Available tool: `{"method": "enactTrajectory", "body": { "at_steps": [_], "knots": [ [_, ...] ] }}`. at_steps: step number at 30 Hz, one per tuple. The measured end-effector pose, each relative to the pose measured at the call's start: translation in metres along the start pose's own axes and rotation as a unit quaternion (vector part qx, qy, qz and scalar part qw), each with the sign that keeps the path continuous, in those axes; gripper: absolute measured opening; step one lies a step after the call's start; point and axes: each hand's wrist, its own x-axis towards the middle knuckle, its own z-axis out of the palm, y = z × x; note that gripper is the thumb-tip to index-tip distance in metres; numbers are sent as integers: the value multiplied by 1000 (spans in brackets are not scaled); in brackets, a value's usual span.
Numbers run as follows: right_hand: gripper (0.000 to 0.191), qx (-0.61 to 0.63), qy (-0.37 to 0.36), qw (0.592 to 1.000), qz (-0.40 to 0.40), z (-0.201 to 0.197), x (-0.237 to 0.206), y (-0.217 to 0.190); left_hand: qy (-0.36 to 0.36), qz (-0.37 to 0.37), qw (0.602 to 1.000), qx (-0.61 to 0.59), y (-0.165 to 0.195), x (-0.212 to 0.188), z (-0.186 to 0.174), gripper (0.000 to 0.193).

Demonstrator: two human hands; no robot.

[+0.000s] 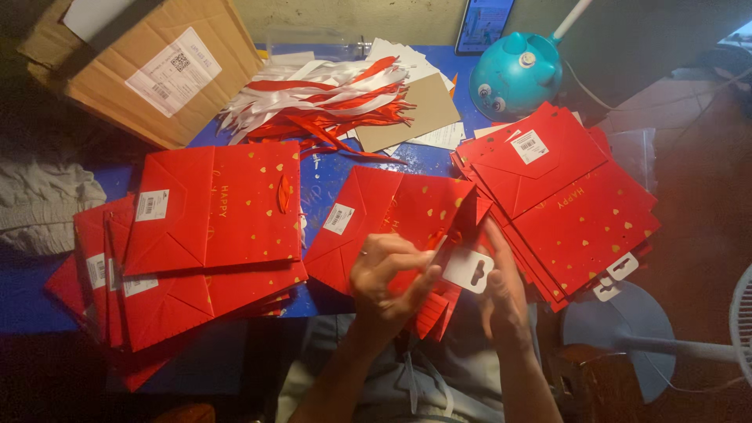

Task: The person assembles red gift bags by threading red ribbons through white plastic hangers and securing them. The person repeatedly picks a bag, threads the ribbon, and places the finished bag on a stack.

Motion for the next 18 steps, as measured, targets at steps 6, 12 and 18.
{"method": "enactTrajectory", "body": {
  "at_steps": [6, 12, 18],
  "knots": [
    [75, -39, 18, 997, 70, 0, 2, 1, -144, 32, 989, 31, -1, -2, 13, 33],
    [56, -106, 68, 992, 12, -8, -2, -12, -105, 39, 994, -11, -5, -14, 8, 19],
    [41, -388, 140, 874, -257, -12, 0, -7, 6, 118, 991, 70, 0, -11, 2, 14]
  ]
}}
